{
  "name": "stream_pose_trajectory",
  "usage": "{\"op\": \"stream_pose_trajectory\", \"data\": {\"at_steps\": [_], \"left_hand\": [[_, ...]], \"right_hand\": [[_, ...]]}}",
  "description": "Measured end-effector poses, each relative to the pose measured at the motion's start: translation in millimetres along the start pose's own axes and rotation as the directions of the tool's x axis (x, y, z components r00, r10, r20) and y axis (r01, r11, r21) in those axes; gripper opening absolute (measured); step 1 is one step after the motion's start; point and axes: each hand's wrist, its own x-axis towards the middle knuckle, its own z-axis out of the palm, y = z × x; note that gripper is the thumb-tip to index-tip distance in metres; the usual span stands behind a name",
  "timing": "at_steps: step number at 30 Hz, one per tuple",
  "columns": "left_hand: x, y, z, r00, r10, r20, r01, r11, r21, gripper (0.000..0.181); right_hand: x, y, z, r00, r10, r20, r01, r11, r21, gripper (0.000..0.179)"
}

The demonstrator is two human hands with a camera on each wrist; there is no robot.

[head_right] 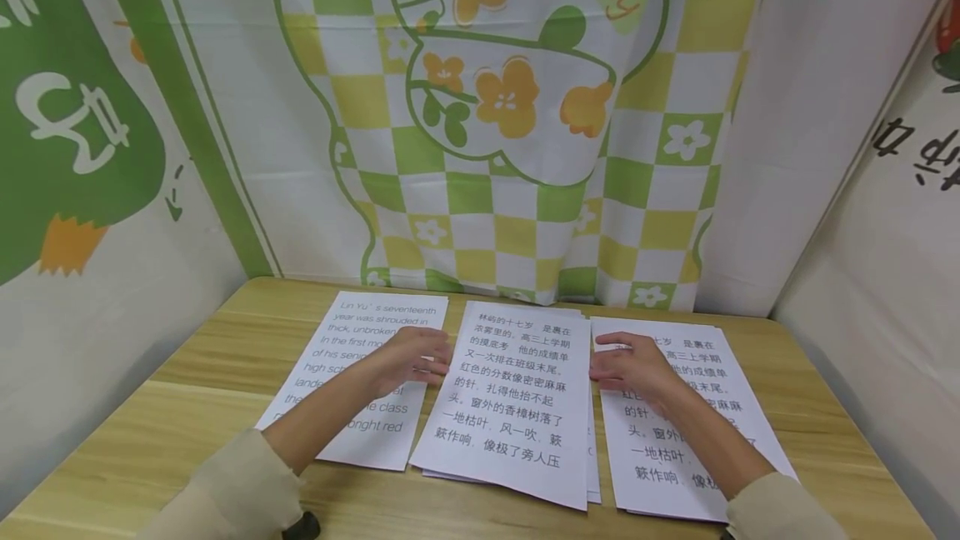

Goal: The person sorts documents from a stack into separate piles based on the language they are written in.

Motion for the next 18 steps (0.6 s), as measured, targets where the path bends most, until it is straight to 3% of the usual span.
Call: {"op": "stream_pose_trajectory", "data": {"at_steps": [12, 18], "left_hand": [[-1.9, 1.1, -1.0, 1.000, 0.009, 0.001, -0.009, 1.000, 0.007, 0.056], [-1.2, 0.6, 0.2, 1.000, 0.010, 0.002, -0.010, 1.000, -0.009, 0.055]], "right_hand": [[-3.3, -5.1, -2.1, 1.000, -0.013, -0.012, 0.013, 1.000, -0.002, 0.058], [-2.7, -3.8, -2.4, 1.000, -0.019, -0.008, 0.019, 1.000, 0.013, 0.066]]}}
